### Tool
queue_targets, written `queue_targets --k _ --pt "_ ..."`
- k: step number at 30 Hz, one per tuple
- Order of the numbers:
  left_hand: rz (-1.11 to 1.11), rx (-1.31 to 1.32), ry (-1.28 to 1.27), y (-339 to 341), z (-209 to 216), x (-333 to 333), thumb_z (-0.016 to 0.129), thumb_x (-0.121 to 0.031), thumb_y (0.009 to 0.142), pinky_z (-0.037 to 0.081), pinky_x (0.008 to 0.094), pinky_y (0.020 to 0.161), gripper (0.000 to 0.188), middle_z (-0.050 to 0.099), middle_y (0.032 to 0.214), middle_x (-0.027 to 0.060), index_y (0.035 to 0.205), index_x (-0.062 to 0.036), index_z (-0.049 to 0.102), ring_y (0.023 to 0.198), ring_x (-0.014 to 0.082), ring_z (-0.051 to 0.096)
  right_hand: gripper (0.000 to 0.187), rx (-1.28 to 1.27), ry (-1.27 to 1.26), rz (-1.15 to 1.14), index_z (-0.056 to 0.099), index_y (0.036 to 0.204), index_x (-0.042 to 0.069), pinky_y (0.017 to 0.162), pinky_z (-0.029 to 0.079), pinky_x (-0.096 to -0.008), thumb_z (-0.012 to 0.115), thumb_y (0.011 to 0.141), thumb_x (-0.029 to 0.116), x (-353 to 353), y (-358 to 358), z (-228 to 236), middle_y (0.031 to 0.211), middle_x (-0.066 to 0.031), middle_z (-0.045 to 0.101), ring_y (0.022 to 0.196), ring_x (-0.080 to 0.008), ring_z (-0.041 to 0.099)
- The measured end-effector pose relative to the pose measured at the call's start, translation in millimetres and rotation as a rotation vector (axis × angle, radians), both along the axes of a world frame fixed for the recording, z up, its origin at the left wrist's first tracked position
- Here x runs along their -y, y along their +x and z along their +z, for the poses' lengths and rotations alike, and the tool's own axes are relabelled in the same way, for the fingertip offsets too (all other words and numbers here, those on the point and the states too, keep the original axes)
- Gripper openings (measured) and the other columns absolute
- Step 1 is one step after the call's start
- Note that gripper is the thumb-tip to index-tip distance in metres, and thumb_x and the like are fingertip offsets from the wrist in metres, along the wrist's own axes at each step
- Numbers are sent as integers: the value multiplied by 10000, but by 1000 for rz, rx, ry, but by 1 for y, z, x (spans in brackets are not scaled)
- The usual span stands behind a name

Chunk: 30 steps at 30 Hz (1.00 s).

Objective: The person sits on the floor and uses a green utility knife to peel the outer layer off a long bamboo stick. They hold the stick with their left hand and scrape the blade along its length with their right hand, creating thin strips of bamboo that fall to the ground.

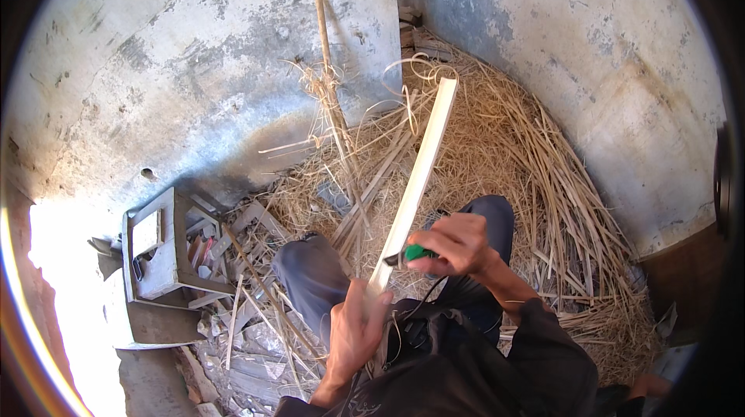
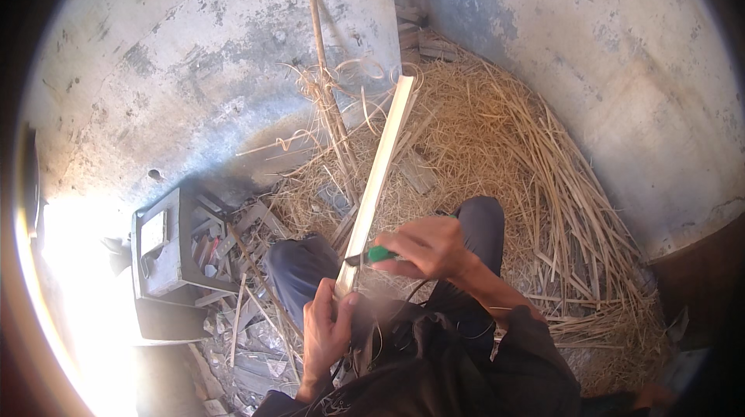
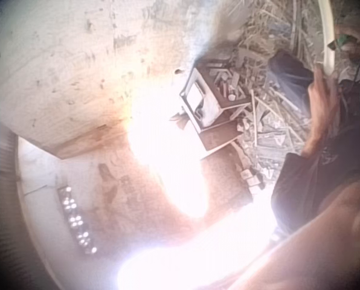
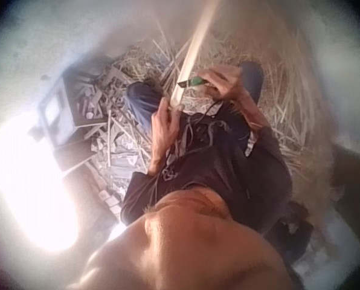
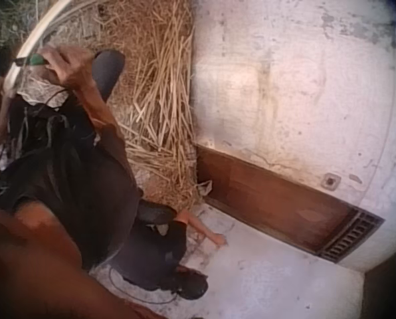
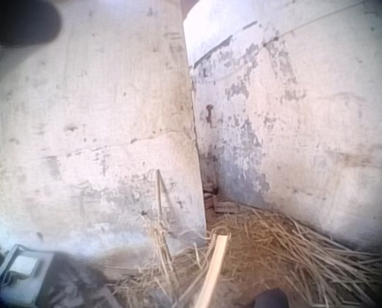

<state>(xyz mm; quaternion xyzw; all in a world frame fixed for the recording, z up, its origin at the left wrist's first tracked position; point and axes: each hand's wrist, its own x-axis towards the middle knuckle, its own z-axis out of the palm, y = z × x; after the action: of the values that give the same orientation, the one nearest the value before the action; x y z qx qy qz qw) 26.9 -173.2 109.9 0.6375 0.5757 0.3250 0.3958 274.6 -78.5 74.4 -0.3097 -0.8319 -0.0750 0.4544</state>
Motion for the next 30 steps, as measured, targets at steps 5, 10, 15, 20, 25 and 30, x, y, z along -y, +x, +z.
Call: queue_targets --k 5,10,15,20,25,30 --pt "0 -7 -41 -7 -7 6 736 -221 1078 541 460 623 262 704 751 244 1082 -6 585 678 455 727 348 -9 -66 22 807 1012 96 508 487 -316 875 930 428 -5 9 3 707 8 689 546 -168 641" --pt "-18 -67 -113 -13 -4 14 745 -238 1076 548 455 632 261 696 743 239 1111 -9 624 680 437 737 359 -325 -64 -151 797 1037 43 533 508 -324 754 1046 399 -37 34 -25 713 -35 674 592 -163 658" --pt "-27 -57 -120 -18 -16 32 768 -245 1064 534 429 608 275 698 732 218 1115 -9 638 639 351 738 370 -470 -176 -348 776 1094 -7 562 498 -308 704 1104 356 -63 83 -6 793 -57 732 673 -109 660" --pt "125 -47 26 -17 -14 9 772 -158 1036 523 401 596 222 706 730 209 1099 0 631 607 299 708 385 -569 -273 -198 772 1068 -4 566 503 -311 694 1089 372 -37 59 -12 828 -61 747 688 -110 681" --pt "154 -51 62 -3 -7 -3 805 -139 1011 533 389 609 238 721 760 206 1091 -7 623 640 344 730 250 -286 -350 88 790 1061 67 605 594 -351 869 934 268 -4 6 -8 849 -67 772 674 -216 749" --pt "137 -29 155 9 -9 -8 841 -149 995 539 389 610 279 725 765 190 1082 -10 615 638 338 730 346 -186 -218 139 790 1022 67 535 534 -329 881 944 392 5 -18 -21 773 -33 731 597 -192 697"
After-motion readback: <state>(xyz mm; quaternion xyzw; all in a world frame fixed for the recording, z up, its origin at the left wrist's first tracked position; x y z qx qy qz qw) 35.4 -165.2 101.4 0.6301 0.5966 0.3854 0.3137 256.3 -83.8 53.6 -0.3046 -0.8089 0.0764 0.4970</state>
